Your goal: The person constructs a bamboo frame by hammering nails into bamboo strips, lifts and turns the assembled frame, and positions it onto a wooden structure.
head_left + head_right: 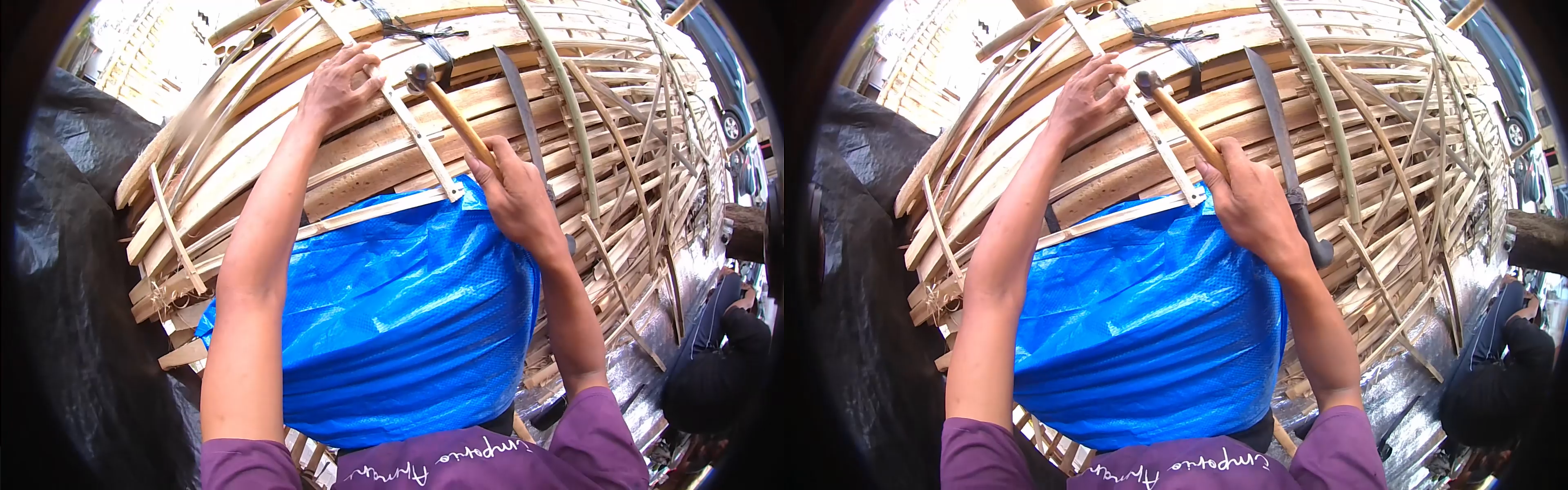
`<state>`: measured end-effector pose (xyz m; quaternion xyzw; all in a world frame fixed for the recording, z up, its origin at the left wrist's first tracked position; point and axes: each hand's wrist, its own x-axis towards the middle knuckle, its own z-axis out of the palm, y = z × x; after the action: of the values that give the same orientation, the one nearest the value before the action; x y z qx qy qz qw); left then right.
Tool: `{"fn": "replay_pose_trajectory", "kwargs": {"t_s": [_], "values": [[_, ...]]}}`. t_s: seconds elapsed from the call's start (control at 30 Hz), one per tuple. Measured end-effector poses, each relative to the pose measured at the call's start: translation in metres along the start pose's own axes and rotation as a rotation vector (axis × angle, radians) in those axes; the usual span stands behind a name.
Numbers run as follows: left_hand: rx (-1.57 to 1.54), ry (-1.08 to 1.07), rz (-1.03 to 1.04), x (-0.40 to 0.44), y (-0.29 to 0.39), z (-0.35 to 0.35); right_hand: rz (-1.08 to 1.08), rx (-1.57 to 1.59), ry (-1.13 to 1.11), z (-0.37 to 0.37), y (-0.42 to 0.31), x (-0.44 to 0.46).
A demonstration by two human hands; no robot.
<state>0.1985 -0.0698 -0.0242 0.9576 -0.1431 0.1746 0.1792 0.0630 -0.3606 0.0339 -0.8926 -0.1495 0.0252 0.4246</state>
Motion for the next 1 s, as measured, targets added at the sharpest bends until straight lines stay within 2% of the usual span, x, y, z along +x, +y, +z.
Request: {"fn": "replay_pose_trajectory", "kwargs": {"t_s": [0.17, 0.23, 0.33, 0.47, 0.53, 0.67, 0.83, 0.97, 1.0], "values": [[-0.067, 0.009, -0.023, -0.003, -0.002, 0.0, -0.003, 0.011, 0.014, -0.002, 0.004, -0.003], [0.053, 0.093, 0.093, -0.004, -0.002, -0.001, -0.041, 0.018, 0.05, -0.002, 0.009, -0.007], [-0.017, 0.0, 0.077, -0.004, -0.001, -0.007, 0.034, 0.026, 0.021, -0.011, 0.004, -0.013], [-0.012, 0.094, 0.223, -0.005, -0.002, 0.0, 0.057, 0.033, 0.0, -0.016, 0.003, -0.013], [0.002, 0.151, 0.286, -0.004, 0.0, 0.002, -0.006, 0.034, 0.039, -0.014, 0.007, -0.012], [0.02, 0.096, 0.262, -0.007, 0.003, -0.001, -0.015, 0.029, 0.049, -0.013, 0.011, -0.014], [0.263, 0.21, 0.096, -0.007, 0.003, 0.019, -0.002, -0.013, 0.03, -0.008, 0.013, -0.013], [0.048, 0.168, 0.025, 0.001, 0.0, 0.015, 0.023, -0.059, -0.022, -0.012, 0.002, -0.006], [0.063, 0.12, -0.043, 0.005, 0.004, 0.012, -0.056, -0.128, -0.007, -0.012, 0.005, 0.0]]}}
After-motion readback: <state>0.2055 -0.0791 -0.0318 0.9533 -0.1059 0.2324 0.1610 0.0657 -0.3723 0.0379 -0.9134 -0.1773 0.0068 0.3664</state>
